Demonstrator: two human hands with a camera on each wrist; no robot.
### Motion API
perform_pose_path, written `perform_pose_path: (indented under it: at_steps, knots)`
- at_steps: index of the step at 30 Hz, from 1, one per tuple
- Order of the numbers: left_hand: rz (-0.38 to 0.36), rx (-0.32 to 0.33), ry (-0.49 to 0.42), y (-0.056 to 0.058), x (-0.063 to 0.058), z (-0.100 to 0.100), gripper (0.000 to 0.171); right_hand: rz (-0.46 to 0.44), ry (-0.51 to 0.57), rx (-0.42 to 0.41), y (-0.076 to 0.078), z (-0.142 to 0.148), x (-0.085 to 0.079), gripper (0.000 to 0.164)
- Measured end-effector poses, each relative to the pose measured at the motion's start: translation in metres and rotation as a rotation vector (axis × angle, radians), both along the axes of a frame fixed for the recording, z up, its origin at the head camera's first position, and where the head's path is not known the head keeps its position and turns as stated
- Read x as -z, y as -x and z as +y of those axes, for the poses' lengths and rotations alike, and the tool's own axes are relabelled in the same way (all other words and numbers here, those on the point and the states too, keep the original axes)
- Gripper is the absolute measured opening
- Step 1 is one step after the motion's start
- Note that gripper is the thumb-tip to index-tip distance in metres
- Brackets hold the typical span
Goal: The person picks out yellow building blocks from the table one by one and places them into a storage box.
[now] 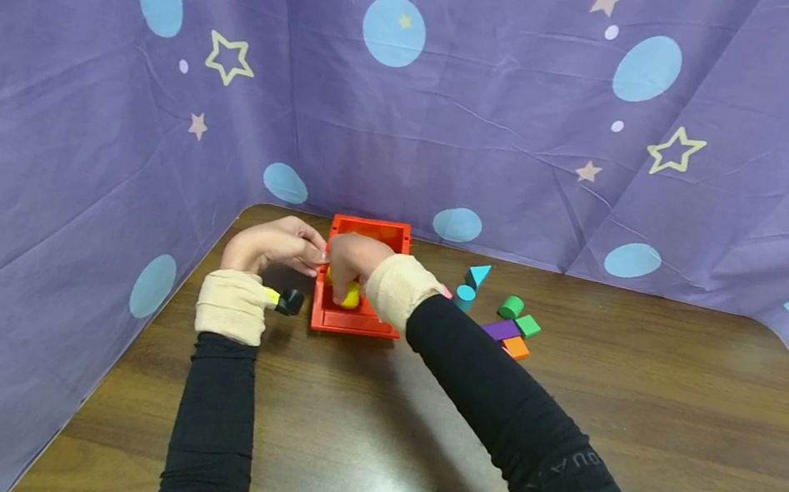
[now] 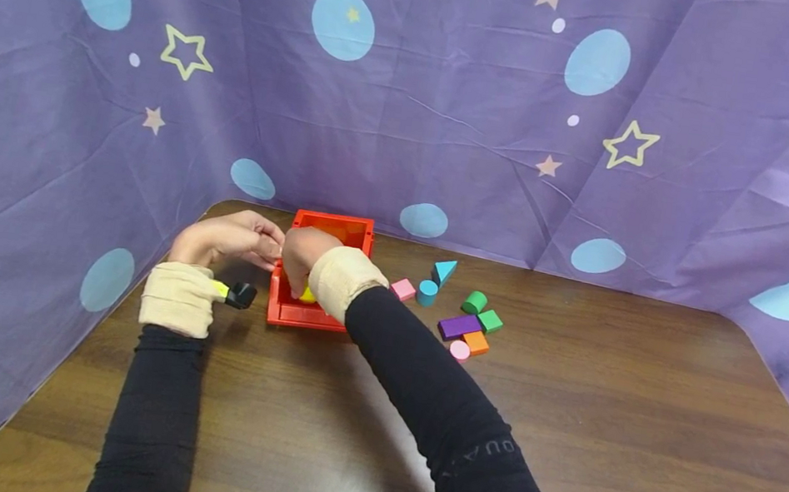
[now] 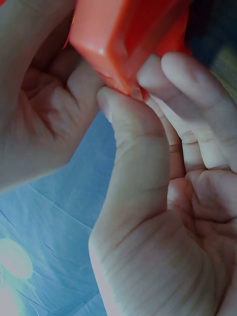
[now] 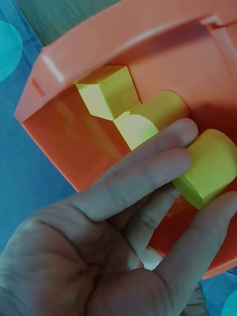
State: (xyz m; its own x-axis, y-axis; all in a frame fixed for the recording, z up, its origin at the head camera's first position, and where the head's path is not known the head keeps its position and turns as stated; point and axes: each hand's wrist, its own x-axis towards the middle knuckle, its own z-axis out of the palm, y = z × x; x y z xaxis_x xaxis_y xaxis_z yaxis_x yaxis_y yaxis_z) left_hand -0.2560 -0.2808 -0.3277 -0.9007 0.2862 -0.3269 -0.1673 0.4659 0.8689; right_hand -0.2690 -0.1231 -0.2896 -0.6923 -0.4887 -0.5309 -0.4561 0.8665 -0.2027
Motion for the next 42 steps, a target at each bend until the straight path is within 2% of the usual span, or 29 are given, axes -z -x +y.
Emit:
perform_pose_path:
  at_steps: [15, 33, 42]
  knots:
    - [0.006, 0.01, -0.003, 0.0, 0.001, -0.001, 0.028, 0.036, 0.043, -0.007, 0.002, -0.001, 0.015, 0.028]
    - [0.01, 0.015, -0.024, 0.002, 0.003, -0.002, 0.023, 0.103, -0.003, -0.063, 0.003, -0.001, 0.02, 0.024]
    - [0.003, 0.013, -0.043, 0.001, 0.002, -0.002, 0.023, 0.126, -0.001, -0.063, 0.002, 0.0, 0.022, 0.029]
